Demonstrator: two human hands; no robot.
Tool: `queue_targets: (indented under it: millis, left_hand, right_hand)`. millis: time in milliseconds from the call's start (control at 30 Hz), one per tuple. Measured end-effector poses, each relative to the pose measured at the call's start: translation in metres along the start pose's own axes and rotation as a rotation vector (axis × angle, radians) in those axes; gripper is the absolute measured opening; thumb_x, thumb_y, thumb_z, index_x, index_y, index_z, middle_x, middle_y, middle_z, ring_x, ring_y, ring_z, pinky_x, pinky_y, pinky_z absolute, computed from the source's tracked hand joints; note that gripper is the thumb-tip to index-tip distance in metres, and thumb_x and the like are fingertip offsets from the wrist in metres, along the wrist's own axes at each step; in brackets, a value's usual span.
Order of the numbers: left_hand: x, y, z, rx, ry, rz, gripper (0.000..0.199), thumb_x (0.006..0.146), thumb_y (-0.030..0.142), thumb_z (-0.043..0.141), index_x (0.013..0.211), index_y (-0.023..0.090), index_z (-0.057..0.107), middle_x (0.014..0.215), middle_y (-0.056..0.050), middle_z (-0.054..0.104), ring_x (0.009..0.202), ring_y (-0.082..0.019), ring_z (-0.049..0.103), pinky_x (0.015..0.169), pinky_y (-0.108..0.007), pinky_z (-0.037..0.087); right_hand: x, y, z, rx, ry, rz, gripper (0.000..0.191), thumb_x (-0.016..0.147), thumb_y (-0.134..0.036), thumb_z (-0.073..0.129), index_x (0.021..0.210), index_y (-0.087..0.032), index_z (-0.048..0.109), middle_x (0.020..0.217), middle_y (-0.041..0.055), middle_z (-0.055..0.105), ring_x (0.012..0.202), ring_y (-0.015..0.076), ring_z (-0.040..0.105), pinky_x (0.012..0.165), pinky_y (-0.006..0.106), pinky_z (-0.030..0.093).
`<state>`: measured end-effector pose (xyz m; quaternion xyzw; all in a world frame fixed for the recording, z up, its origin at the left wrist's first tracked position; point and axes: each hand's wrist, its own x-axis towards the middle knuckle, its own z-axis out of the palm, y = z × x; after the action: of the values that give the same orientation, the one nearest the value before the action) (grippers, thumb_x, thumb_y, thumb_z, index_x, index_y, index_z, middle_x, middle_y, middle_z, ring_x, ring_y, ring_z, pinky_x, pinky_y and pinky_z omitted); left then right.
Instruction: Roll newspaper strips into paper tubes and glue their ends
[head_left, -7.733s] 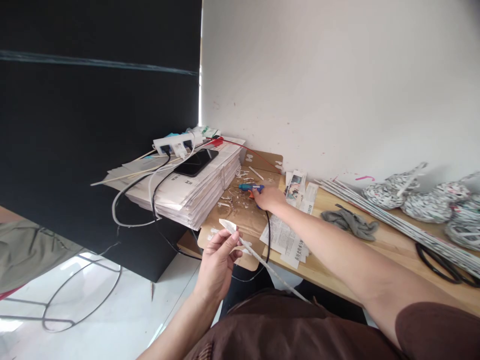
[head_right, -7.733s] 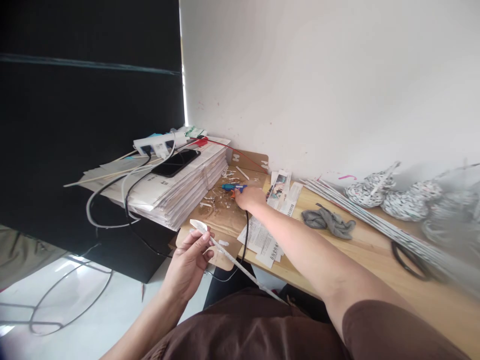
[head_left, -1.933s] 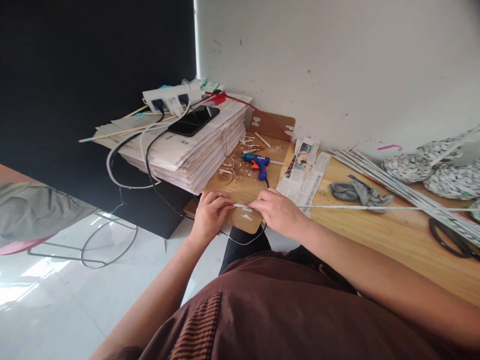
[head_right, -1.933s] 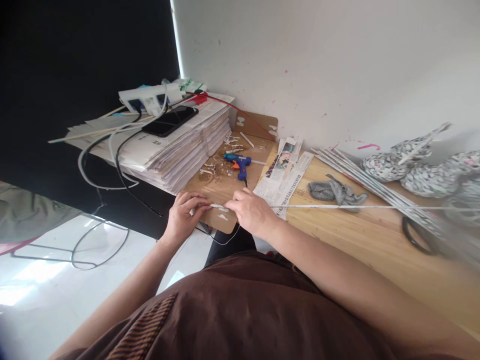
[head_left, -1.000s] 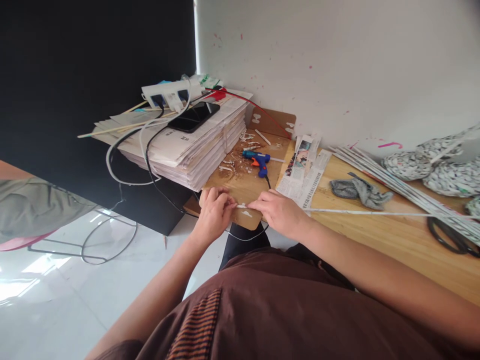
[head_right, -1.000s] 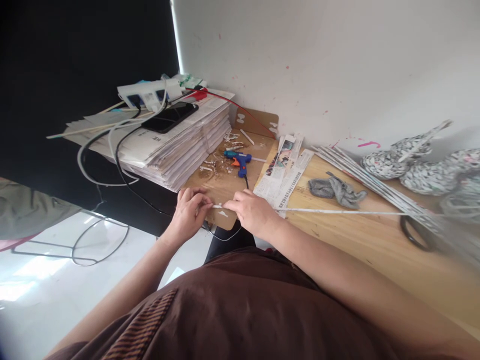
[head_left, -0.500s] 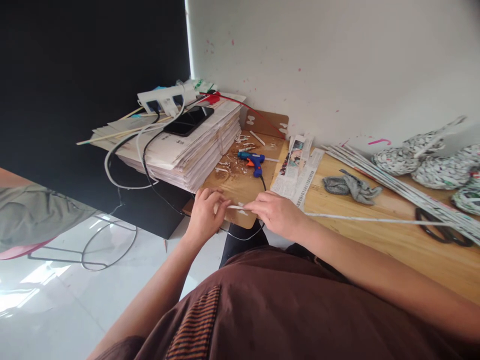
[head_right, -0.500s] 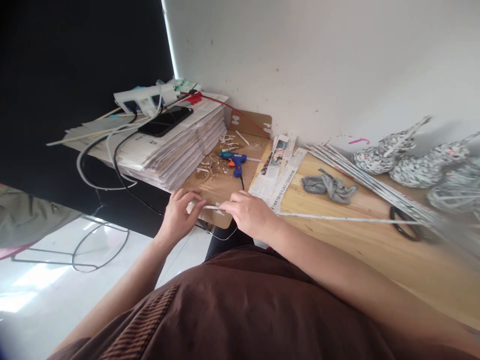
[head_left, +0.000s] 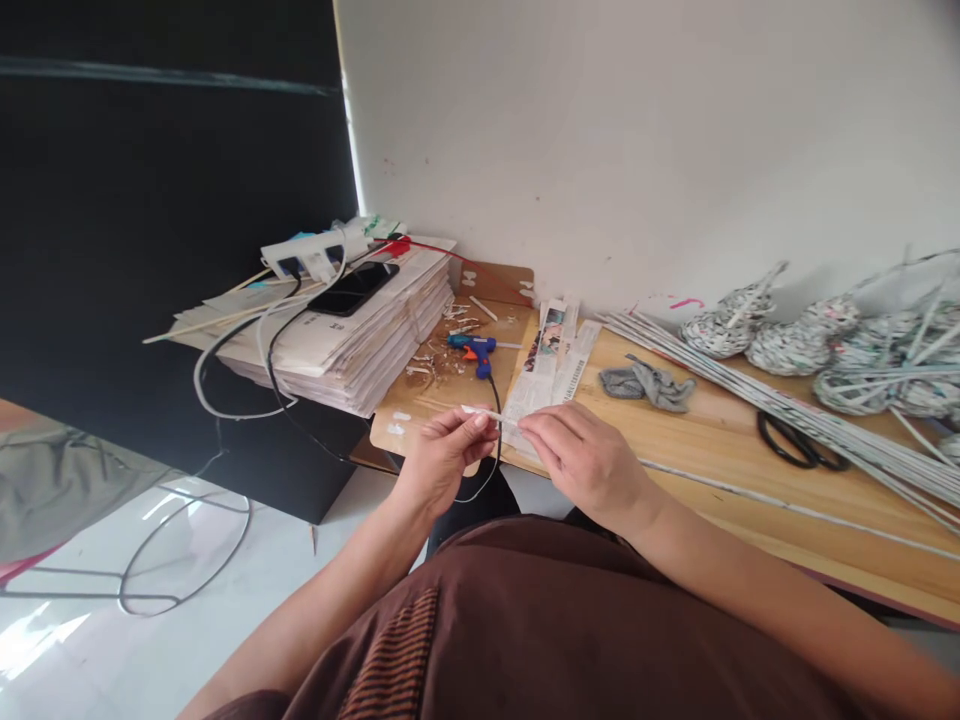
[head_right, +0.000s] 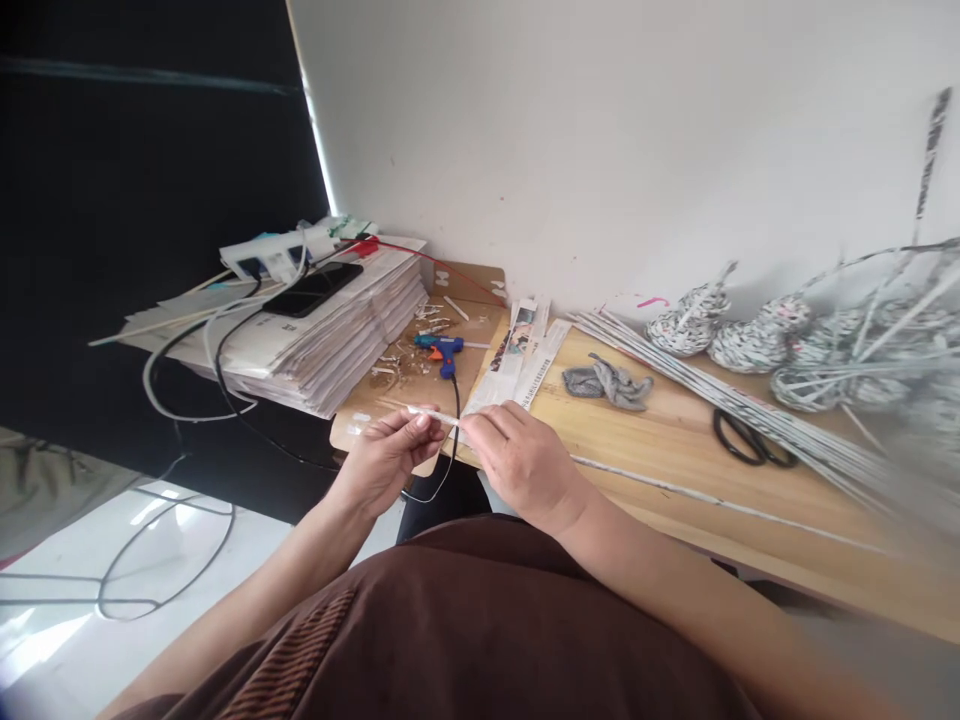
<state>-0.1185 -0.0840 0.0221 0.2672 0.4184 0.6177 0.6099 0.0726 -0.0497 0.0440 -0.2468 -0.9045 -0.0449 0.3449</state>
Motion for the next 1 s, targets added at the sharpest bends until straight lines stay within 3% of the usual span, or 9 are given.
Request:
queue_targets:
  millis: [133,400,567,733,867,1000]
  left_hand:
    - [0.000,-0.002,0.011,0.031,0.023,0.041,0.029,0.068,0.031,0.082,0.089,0.013,0.074,0.074,-0.004,0.068,0.072,-0.011,0.065,0.067,-0.021,0.054]
    - [0.003,-0.005,0.012,-0.002,0.113,0.099,0.030,0.071,0.038,0.079,0.087,0.015,0.070,0.075,-0.001,0.063,0.069,-0.008,0.061,0.059,-0.018,0.051]
    - [0.000,-0.006,0.016,0.033,0.020,0.120,0.031,0.072,0.036,0.079,0.094,0.016,0.069,0.078,0.000,0.061,0.071,-0.009,0.060,0.061,-0.019,0.052]
    - [-0.001,-0.003,0.017,0.047,0.021,0.163,0.026,0.071,0.035,0.079,0.077,0.015,0.064,0.070,0.001,0.057,0.066,-0.008,0.056,0.054,-0.016,0.047]
    - [0.000,-0.003,0.016,-0.026,0.097,0.152,0.031,0.074,0.042,0.076,0.084,0.015,0.065,0.072,0.001,0.058,0.064,-0.007,0.056,0.051,-0.016,0.046]
    - [-0.004,-0.007,0.019,0.040,0.011,0.117,0.032,0.070,0.034,0.080,0.092,0.015,0.066,0.076,0.000,0.060,0.067,-0.008,0.058,0.057,-0.018,0.049]
  right_hand:
    - [-0.010,0.003,-0.006,0.018,0.009,0.064,0.014,0.093,-0.012,0.052,0.104,-0.017,0.060,0.093,0.0070,0.068,0.089,0.0201,0.062,0.081,0.034,0.051]
    - [-0.021,0.005,-0.013,0.060,0.071,0.187,0.009,0.093,-0.017,0.055,0.100,-0.019,0.061,0.088,0.0050,0.067,0.083,0.0188,0.062,0.076,0.032,0.050]
    - [-0.023,0.004,-0.014,0.110,0.071,0.208,0.009,0.092,-0.017,0.056,0.099,-0.019,0.062,0.089,0.0052,0.067,0.084,0.0187,0.062,0.077,0.032,0.050]
    - [-0.022,0.001,-0.014,0.295,0.053,0.325,0.010,0.089,-0.015,0.060,0.097,-0.021,0.063,0.088,0.0020,0.068,0.080,0.0144,0.064,0.074,0.027,0.050]
    - [-0.022,0.001,-0.013,0.332,0.071,0.373,0.013,0.087,-0.014,0.062,0.096,-0.022,0.064,0.089,0.0013,0.069,0.081,0.0138,0.066,0.076,0.026,0.051]
    - [-0.023,0.001,-0.012,0.341,0.076,0.393,0.011,0.087,-0.016,0.061,0.096,-0.022,0.064,0.089,0.0016,0.069,0.082,0.0144,0.067,0.077,0.026,0.052]
